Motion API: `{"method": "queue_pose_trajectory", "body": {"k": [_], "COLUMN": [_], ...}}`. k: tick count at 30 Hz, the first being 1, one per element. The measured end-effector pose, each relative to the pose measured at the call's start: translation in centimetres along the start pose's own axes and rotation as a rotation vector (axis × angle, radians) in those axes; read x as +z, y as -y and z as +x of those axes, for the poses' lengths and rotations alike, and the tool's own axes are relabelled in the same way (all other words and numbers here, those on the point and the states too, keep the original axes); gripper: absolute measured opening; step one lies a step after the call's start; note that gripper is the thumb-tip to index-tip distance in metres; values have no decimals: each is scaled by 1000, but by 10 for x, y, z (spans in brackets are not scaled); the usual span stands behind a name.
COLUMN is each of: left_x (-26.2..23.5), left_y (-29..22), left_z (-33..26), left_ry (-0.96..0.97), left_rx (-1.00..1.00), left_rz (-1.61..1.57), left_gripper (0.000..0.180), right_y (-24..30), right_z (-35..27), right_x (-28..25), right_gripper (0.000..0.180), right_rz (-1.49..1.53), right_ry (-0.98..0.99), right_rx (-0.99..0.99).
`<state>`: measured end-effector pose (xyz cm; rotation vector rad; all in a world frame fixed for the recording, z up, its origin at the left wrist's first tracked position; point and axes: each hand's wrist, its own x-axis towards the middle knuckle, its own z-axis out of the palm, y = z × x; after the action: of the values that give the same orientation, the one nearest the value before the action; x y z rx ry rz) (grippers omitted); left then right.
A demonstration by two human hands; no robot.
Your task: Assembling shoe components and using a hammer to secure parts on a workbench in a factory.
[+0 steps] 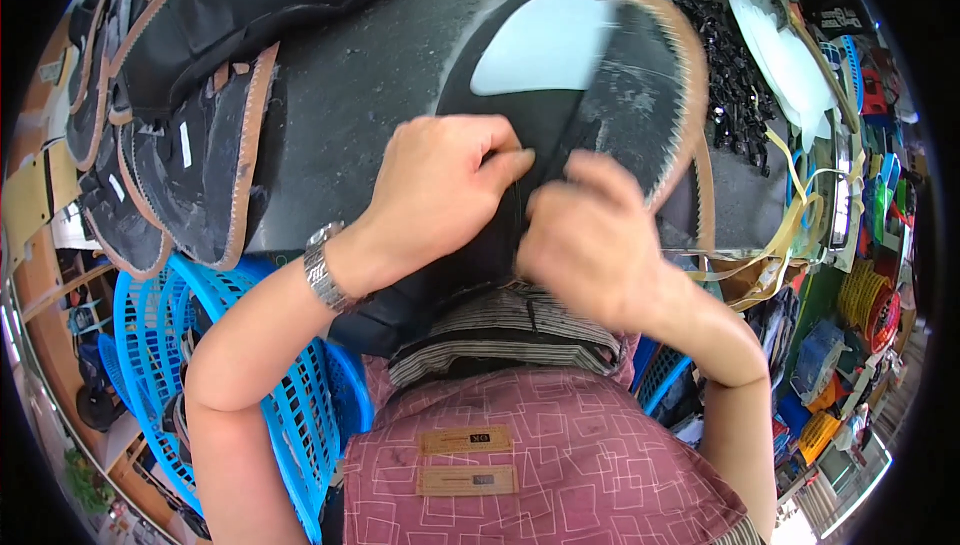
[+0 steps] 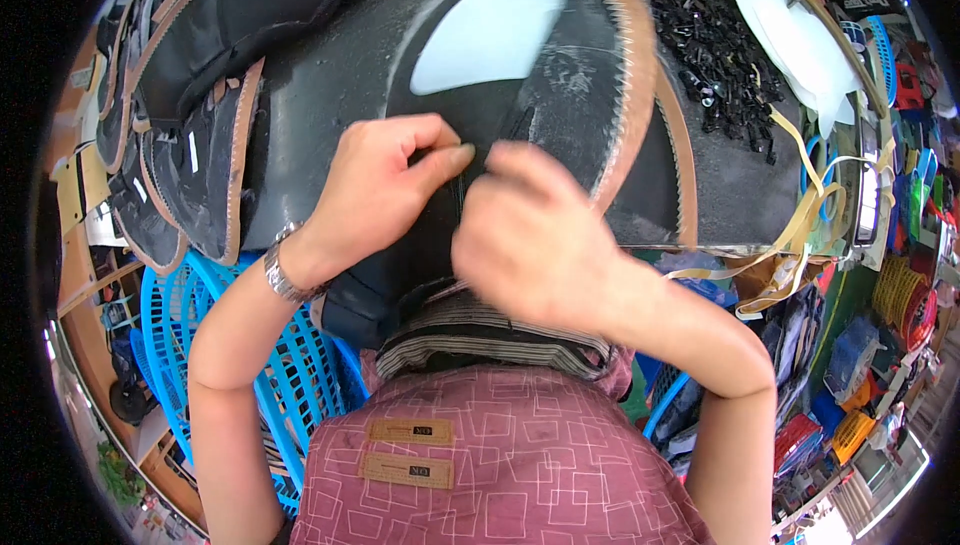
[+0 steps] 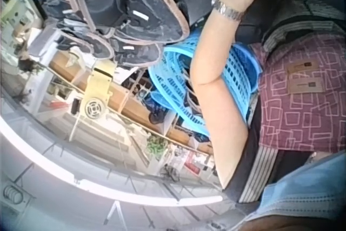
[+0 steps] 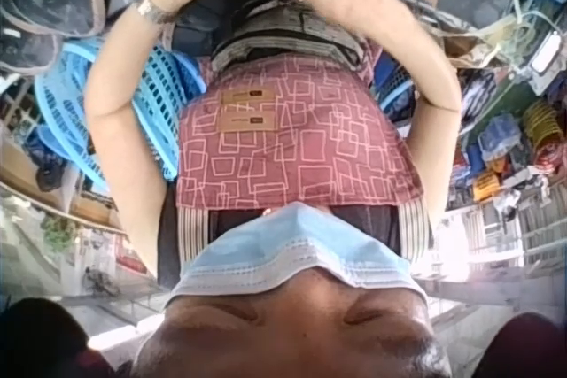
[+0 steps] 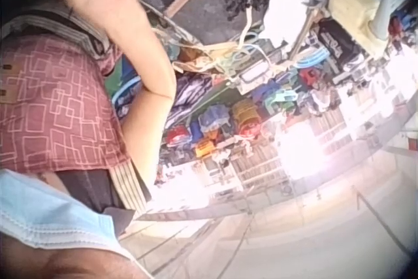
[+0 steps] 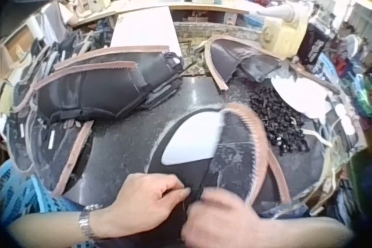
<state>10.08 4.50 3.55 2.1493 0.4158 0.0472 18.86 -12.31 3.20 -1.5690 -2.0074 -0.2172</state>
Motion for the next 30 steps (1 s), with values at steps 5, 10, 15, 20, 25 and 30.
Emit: {"method": "queue_pose_trajectory", "body": {"k": [5, 10, 15, 20, 25, 30], "left_x": [5, -1, -3, -18, -36, -30], "left_y": [1, 5, 24, 7, -3, 9], "left_z": [4, 4, -1, 0, -1, -8], "left_ry": [-107, -173, -410, -354, 299, 89], "left_rx": [77, 37, 134, -113, -296, -42], "left_rz": [125, -79, 22, -547, -581, -348], "left_gripper": [16, 14, 21, 36, 59, 52], "right_y": [-3, -30, -25, -31, -33, -34], "right_z": [-9, -18, -17, -25, -19, -18], "right_x": [1, -8, -12, 3, 5, 1], "right_gripper": [12, 13, 29, 24, 18, 19], "right_rz": [232, 537, 475, 224, 183, 203], "right_ry": [38, -32, -930, -309, -279, -377], "right_rx": [142, 296, 408, 672, 622, 615]}}
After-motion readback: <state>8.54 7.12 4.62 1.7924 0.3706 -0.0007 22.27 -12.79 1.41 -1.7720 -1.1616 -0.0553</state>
